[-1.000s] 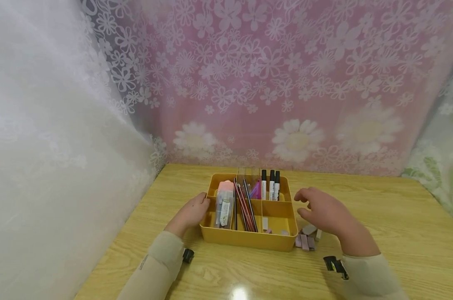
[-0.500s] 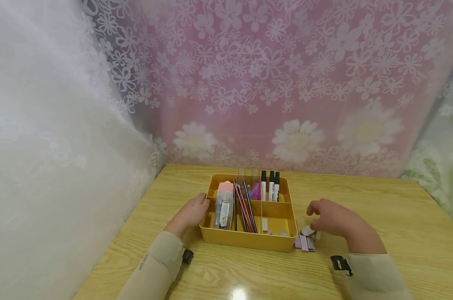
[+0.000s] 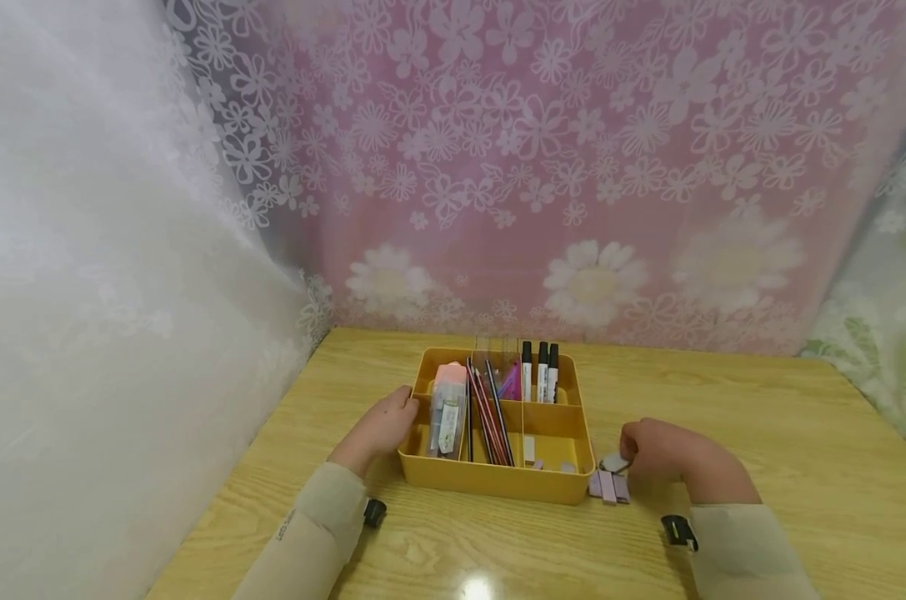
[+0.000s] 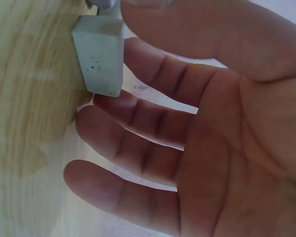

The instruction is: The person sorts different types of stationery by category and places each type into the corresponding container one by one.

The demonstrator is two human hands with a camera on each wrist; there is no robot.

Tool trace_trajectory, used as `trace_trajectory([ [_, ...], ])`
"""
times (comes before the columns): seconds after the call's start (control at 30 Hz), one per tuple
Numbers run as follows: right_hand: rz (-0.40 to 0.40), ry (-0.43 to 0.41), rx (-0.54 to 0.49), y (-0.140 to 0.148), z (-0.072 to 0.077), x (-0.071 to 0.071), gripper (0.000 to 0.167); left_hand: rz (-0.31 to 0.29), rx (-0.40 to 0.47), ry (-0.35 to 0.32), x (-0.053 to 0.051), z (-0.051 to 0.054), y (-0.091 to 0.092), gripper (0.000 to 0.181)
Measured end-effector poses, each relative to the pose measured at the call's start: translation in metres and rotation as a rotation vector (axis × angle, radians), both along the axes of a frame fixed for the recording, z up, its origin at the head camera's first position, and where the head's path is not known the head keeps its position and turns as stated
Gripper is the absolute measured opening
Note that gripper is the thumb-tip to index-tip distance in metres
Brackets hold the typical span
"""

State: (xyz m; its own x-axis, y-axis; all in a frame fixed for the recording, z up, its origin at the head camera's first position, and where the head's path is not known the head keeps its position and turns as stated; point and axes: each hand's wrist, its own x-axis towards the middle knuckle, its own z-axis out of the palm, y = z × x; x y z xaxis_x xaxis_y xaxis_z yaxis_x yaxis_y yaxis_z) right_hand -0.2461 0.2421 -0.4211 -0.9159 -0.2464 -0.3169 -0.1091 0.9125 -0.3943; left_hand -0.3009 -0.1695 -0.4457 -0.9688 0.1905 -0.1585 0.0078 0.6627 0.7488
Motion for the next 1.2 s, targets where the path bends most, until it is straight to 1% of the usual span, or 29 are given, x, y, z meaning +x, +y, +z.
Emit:
trace_trajectory([
  [0.23,-0.014,-0.010,0.020,0.003,-0.003,-0.003,0.030,0.005,0.001,-0.005,0.000,0.005,0.002,0.051],
  [0.4,0.006,-0.001,-0.008,0.006,-0.003,-0.004,0.026,-0.007,0.009,-0.005,0.001,0.006,0.002,0.051],
  [0.6,0.002,0.005,-0.024,0.006,0.000,-0.004,0.019,-0.021,-0.001,0.012,0.001,0.005,0.002,0.050],
  [0.8,0.039,0.092,-0.024,0.006,0.009,-0.001,0.010,-0.028,0.000,0.014,0.000,0.005,0.001,0.050],
  [0.87,0.049,0.121,-0.039,0.006,0.012,0.000,0.010,-0.030,0.002,0.012,0.000,0.005,0.001,0.050],
  [1.07,0.054,0.168,-0.101,0.004,0.021,0.002,0.012,-0.016,0.009,-0.001,-0.001,0.002,0.000,0.051],
  [1.2,0.066,0.239,-0.106,-0.002,0.028,0.004,0.009,0.000,0.004,-0.008,-0.001,0.000,0.000,0.051],
])
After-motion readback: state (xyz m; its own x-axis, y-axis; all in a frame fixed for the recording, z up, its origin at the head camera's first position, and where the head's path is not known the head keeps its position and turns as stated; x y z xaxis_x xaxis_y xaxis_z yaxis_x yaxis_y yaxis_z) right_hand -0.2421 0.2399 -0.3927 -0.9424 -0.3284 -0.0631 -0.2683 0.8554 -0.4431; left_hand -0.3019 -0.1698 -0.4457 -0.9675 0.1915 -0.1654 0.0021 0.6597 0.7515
